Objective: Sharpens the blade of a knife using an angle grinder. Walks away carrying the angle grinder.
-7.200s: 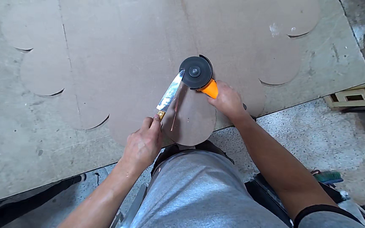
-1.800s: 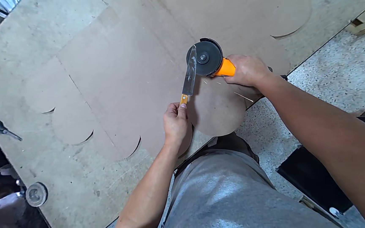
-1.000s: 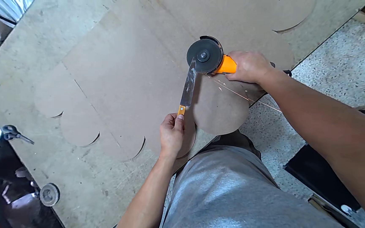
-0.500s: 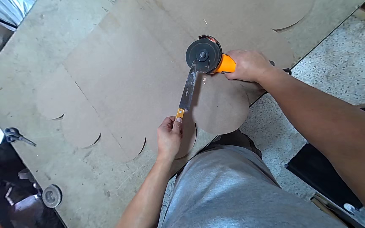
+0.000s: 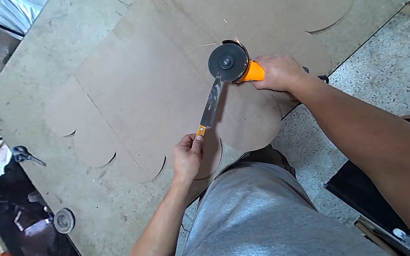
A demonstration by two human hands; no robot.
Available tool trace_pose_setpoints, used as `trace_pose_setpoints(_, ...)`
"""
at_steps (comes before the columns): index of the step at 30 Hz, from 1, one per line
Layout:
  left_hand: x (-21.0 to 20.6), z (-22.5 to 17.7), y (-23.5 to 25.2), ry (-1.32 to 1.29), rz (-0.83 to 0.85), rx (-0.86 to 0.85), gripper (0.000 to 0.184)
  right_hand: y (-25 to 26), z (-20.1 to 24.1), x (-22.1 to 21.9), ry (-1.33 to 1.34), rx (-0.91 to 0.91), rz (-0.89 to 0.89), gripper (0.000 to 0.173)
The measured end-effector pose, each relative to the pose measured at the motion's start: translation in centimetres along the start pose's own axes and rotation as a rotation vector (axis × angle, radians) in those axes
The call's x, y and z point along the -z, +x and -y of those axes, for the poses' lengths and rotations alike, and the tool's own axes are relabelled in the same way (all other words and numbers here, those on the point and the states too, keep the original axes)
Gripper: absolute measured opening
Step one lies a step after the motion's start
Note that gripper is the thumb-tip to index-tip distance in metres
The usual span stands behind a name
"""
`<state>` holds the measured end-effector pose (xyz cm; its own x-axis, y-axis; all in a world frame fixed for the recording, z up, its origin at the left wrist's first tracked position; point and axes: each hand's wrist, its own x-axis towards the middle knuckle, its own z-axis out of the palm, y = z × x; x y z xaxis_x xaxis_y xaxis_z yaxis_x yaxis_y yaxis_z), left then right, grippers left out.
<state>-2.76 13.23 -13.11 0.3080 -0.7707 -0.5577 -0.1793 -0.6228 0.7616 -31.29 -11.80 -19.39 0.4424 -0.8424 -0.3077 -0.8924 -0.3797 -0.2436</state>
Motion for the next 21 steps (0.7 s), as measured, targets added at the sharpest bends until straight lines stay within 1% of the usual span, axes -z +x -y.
trace_pose_setpoints(7, 0.5, -0.1, -0.1, -0.013, 0.015, 0.001, 0.021, 0.0, 0.1, 0.3, 0.007, 0.001, 0.006, 0.062)
trace_pose_setpoints(12, 0.7, -0.3, -0.2, -0.023, 0.019, 0.026, 0.021, 0.0, -0.1, 0.0, 0.034, 0.017, -0.023, 0.057)
trace_pose_setpoints(17, 1.6, -0.5, -0.7, -0.112, 0.019, 0.051, 0.020, 0.0, 0.0, 0.1, 0.027, 0.012, -0.013, 0.058)
trace_pose_setpoints(19, 2.5, -0.9, -1.1, -0.152, 0.012, 0.029, 0.020, 0.0, 0.0, 0.1, 0.024, 0.009, -0.009, 0.058)
trace_pose_setpoints(21, 2.8, -1.6, -0.3, -0.159, -0.028, -0.041, 0.020, 0.1, -0.3, 0.2, 0.025, 0.012, -0.017, 0.059)
